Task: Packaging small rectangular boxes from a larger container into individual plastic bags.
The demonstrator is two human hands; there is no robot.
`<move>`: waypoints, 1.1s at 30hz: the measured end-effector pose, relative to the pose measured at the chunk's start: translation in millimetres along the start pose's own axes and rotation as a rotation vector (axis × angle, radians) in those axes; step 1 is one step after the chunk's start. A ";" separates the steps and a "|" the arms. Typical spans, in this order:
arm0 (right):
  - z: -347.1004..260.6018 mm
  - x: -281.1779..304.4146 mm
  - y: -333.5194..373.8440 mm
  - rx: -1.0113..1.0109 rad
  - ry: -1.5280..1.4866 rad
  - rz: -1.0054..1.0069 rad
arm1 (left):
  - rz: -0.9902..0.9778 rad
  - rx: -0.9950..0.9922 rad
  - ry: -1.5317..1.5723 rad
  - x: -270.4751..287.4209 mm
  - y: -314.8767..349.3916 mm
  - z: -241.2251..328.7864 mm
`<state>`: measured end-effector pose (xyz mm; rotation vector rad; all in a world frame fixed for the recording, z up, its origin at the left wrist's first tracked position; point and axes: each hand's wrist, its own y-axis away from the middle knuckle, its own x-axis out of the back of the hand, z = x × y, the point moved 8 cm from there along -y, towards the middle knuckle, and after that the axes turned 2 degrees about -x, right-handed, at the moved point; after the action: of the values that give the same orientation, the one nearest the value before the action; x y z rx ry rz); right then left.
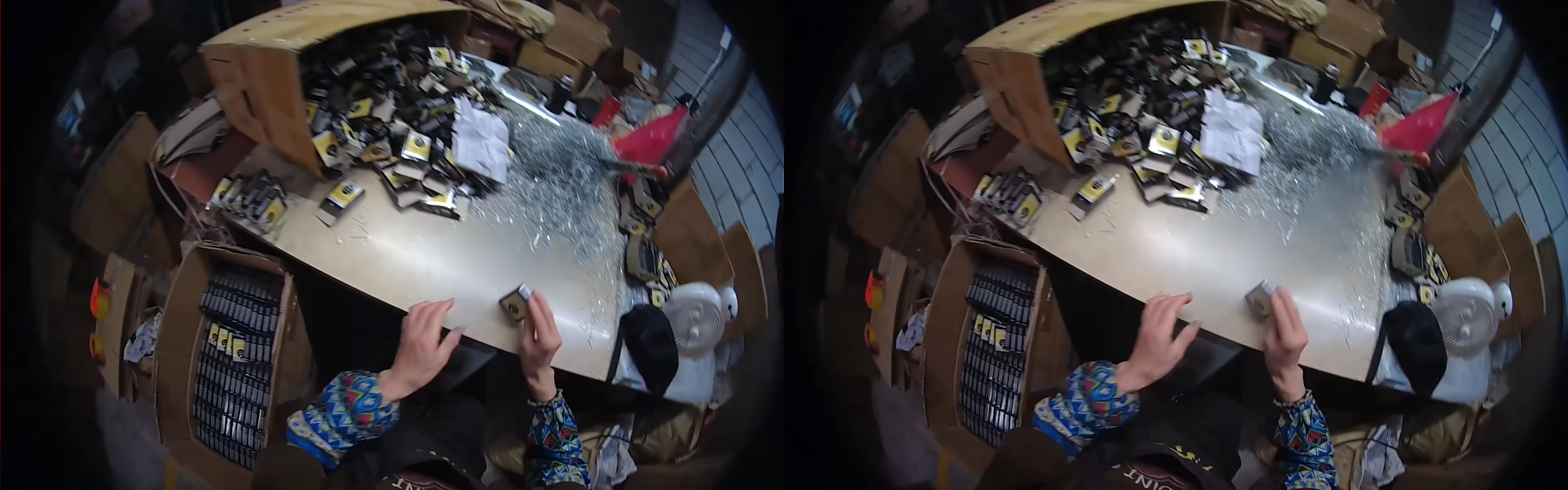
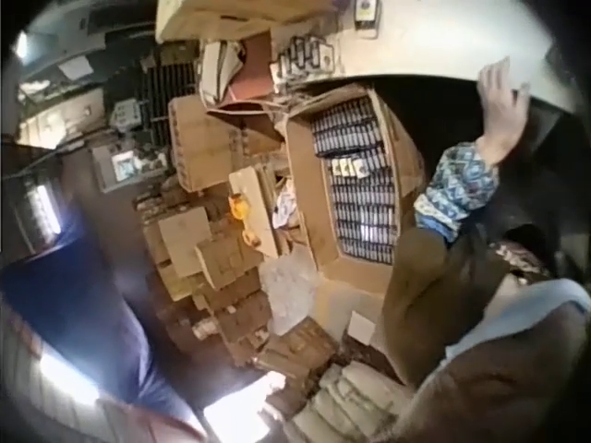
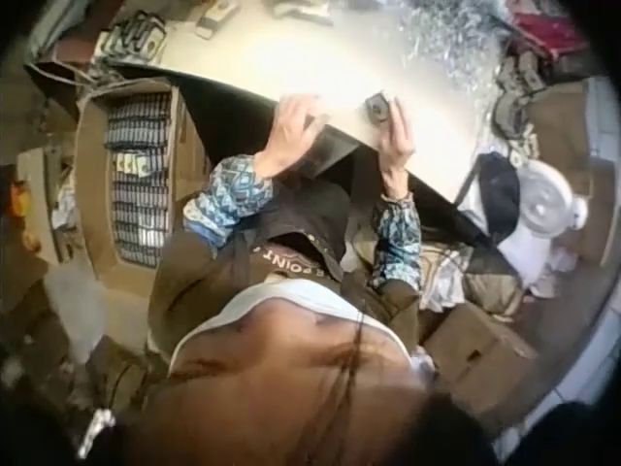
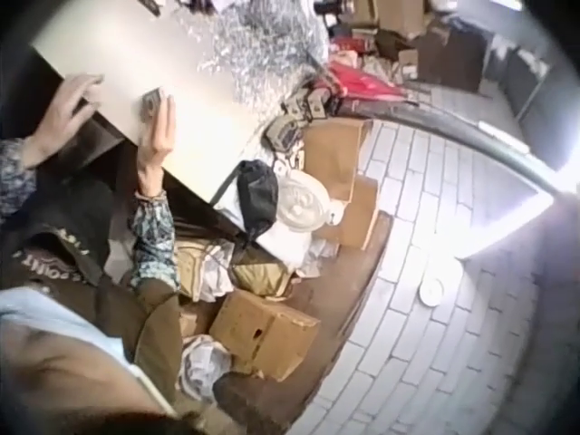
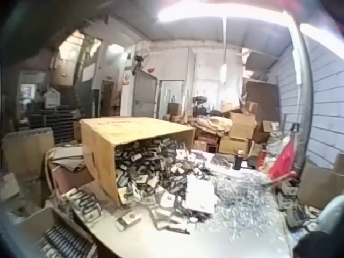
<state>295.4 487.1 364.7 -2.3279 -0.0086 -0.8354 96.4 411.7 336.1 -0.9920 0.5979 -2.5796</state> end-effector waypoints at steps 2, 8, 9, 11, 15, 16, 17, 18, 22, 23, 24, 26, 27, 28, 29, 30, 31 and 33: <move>0.2 -32.2 5.7 -0.179 -0.361 -0.058 | 0.087 -0.072 -0.056 -13.4 -15.3 1.0; 5.2 -45.6 -3.8 -0.052 -0.151 -0.224 | 0.144 0.140 -0.123 75.9 -46.6 -63.6; 18.9 -41.0 -9.8 0.046 0.070 -0.265 | 0.205 0.154 -0.315 119.6 -51.4 -85.8; 88.2 -18.0 -27.5 0.054 0.378 -0.201 | 0.194 0.275 -0.861 178.6 -62.7 -136.9; 231.5 40.5 -74.9 -0.124 0.881 -0.026 | 0.205 -0.058 -0.752 161.8 -116.8 -142.1; 275.5 64.0 -74.2 -0.168 0.895 -0.133 | 0.023 0.019 -0.681 131.0 -137.7 -155.7; 237.8 20.7 -89.5 -0.407 0.763 -0.181 | -0.047 0.058 -0.746 142.2 -125.1 -180.2; 230.8 13.6 -94.6 -0.341 0.701 -0.196 | -0.135 0.196 -0.776 132.0 -133.7 -190.8; 163.5 -45.5 -75.9 -0.180 0.645 -0.270 | -0.267 0.348 -0.675 127.4 -149.5 -215.7; 145.3 -52.6 -69.1 -0.113 0.646 -0.299 | -0.202 0.320 -0.664 134.4 -150.0 -222.2; 134.2 -53.2 -61.8 -0.089 0.581 -0.324 | -0.130 0.255 -0.620 130.8 -153.2 -208.9; 117.5 -50.5 -49.5 -0.081 0.515 -0.348 | -0.073 0.187 -0.572 130.7 -154.9 -176.3; 100.9 -53.4 -44.4 0.014 0.418 -0.386 | -0.032 0.344 -0.166 128.1 -148.2 -168.7; 89.0 -57.5 -41.7 0.114 0.317 -0.420 | 0.015 0.492 0.239 118.1 -140.1 -161.9; 89.1 -58.7 -42.9 0.112 0.314 -0.417 | 0.040 0.547 0.448 102.6 -127.2 -153.9; 79.9 -61.9 -50.4 0.138 0.166 -0.351 | 0.061 0.507 0.400 100.6 -107.9 -175.7; 73.3 -64.5 -58.2 0.160 0.020 -0.288 | 0.079 0.469 0.354 97.9 -90.5 -198.6; 90.5 -54.1 -77.9 0.143 0.154 -0.147 | -0.002 0.343 0.060 71.0 -78.6 -173.6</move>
<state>286.8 612.3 326.6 -2.1432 -0.1696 -1.0504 -84.6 495.8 297.1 -0.8022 0.1566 -2.6016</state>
